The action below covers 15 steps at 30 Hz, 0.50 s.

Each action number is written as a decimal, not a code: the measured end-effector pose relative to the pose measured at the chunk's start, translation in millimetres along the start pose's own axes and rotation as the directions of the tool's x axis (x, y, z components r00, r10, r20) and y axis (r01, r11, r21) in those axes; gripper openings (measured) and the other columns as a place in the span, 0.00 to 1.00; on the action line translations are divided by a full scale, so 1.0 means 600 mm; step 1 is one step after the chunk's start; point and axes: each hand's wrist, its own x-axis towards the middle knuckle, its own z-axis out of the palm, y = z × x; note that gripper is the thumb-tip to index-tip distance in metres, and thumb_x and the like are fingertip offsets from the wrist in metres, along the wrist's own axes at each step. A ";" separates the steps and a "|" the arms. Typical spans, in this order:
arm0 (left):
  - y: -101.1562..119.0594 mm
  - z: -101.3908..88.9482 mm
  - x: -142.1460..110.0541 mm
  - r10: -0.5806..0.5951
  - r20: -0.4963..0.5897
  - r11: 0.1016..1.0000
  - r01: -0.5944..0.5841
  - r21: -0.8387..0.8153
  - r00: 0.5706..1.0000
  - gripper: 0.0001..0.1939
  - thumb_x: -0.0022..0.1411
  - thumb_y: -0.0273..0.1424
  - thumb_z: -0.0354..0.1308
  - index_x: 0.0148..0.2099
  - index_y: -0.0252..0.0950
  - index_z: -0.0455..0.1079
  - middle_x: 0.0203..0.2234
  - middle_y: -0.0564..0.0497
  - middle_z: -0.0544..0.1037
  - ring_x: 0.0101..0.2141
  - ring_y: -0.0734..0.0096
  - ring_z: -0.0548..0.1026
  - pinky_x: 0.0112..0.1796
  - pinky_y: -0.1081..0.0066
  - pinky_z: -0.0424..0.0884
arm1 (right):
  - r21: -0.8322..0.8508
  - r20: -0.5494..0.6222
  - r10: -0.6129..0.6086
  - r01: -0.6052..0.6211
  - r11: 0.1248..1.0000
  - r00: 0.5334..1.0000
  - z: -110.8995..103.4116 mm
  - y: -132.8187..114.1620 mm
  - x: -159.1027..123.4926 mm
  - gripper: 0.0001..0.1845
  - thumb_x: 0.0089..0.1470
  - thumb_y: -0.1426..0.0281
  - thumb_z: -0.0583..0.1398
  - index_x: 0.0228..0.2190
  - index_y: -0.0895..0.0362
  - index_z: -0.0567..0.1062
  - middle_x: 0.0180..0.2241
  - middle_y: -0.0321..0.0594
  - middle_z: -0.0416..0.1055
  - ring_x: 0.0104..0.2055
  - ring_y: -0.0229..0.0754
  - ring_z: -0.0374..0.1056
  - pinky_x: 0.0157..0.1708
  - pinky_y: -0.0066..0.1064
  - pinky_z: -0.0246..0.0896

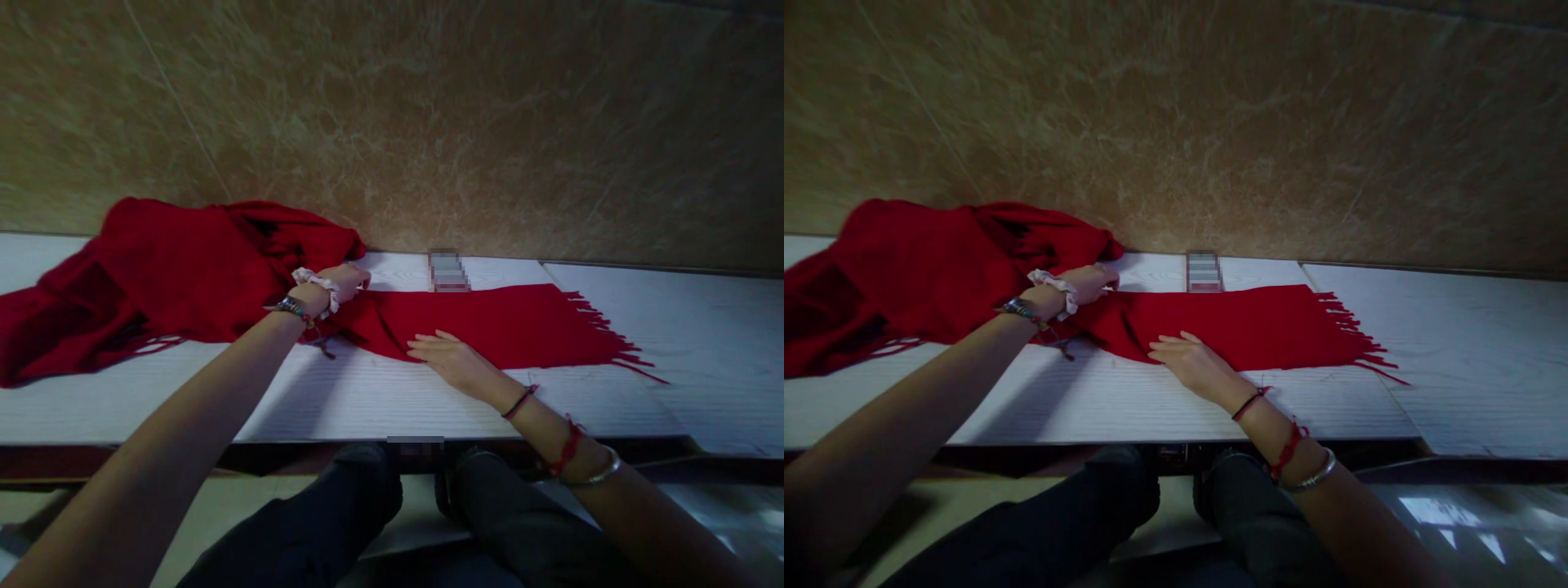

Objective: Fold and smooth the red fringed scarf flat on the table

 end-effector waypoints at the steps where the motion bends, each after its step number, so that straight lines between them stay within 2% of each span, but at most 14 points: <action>1: 0.007 -0.001 -0.008 0.028 -0.014 0.999 -0.027 0.023 1.000 0.09 0.54 0.24 0.53 0.38 0.36 0.69 0.38 0.50 0.70 0.41 0.67 0.69 0.39 0.73 0.64 | -0.002 -0.006 -0.001 0.001 1.000 1.000 0.000 -0.001 0.000 0.19 0.55 0.79 0.50 0.46 0.57 0.69 0.50 0.42 0.65 0.55 0.38 0.57 0.54 0.42 0.50; 4: 0.038 -0.002 -0.052 0.202 -0.099 0.978 -0.194 0.080 0.974 0.10 0.60 0.29 0.46 0.41 0.35 0.67 0.40 0.47 0.68 0.39 0.69 0.68 0.39 0.72 0.64 | -0.008 -0.025 -0.011 0.011 1.000 1.000 0.002 -0.002 -0.001 0.19 0.54 0.79 0.50 0.47 0.57 0.68 0.50 0.42 0.65 0.55 0.38 0.57 0.55 0.42 0.49; 6: 0.059 0.002 -0.086 0.395 -0.021 0.918 -0.393 0.052 0.919 0.11 0.60 0.34 0.47 0.41 0.36 0.67 0.38 0.48 0.68 0.37 0.70 0.69 0.39 0.72 0.64 | -0.005 -0.049 -0.015 0.015 1.000 0.999 0.002 -0.003 -0.002 0.18 0.54 0.78 0.51 0.46 0.59 0.69 0.50 0.44 0.66 0.54 0.39 0.58 0.55 0.41 0.49; 8: 0.071 0.011 -0.114 0.494 0.067 0.866 -0.497 0.050 0.867 0.15 0.58 0.39 0.50 0.42 0.36 0.66 0.39 0.48 0.69 0.38 0.68 0.69 0.40 0.71 0.64 | 0.018 -0.107 0.001 0.001 1.000 0.994 0.002 -0.004 -0.002 0.16 0.53 0.78 0.52 0.44 0.60 0.70 0.48 0.45 0.68 0.52 0.40 0.60 0.53 0.40 0.51; 10: 0.075 0.020 -0.129 0.503 0.098 0.856 -0.510 0.079 0.859 0.16 0.58 0.40 0.51 0.44 0.35 0.65 0.41 0.46 0.69 0.40 0.66 0.68 0.41 0.70 0.65 | 0.053 -0.185 0.038 -0.029 0.998 0.982 0.000 -0.005 -0.003 0.13 0.52 0.77 0.53 0.40 0.61 0.71 0.44 0.47 0.70 0.48 0.41 0.63 0.50 0.38 0.56; 15: 0.077 0.028 -0.131 0.446 0.086 0.862 -0.453 0.225 0.891 0.14 0.61 0.26 0.45 0.48 0.37 0.64 0.42 0.48 0.69 0.39 0.68 0.70 0.36 0.72 0.67 | 0.110 -0.286 0.132 -0.105 0.988 0.949 -0.007 -0.006 -0.004 0.06 0.53 0.75 0.54 0.32 0.61 0.71 0.32 0.44 0.68 0.36 0.40 0.64 0.38 0.33 0.62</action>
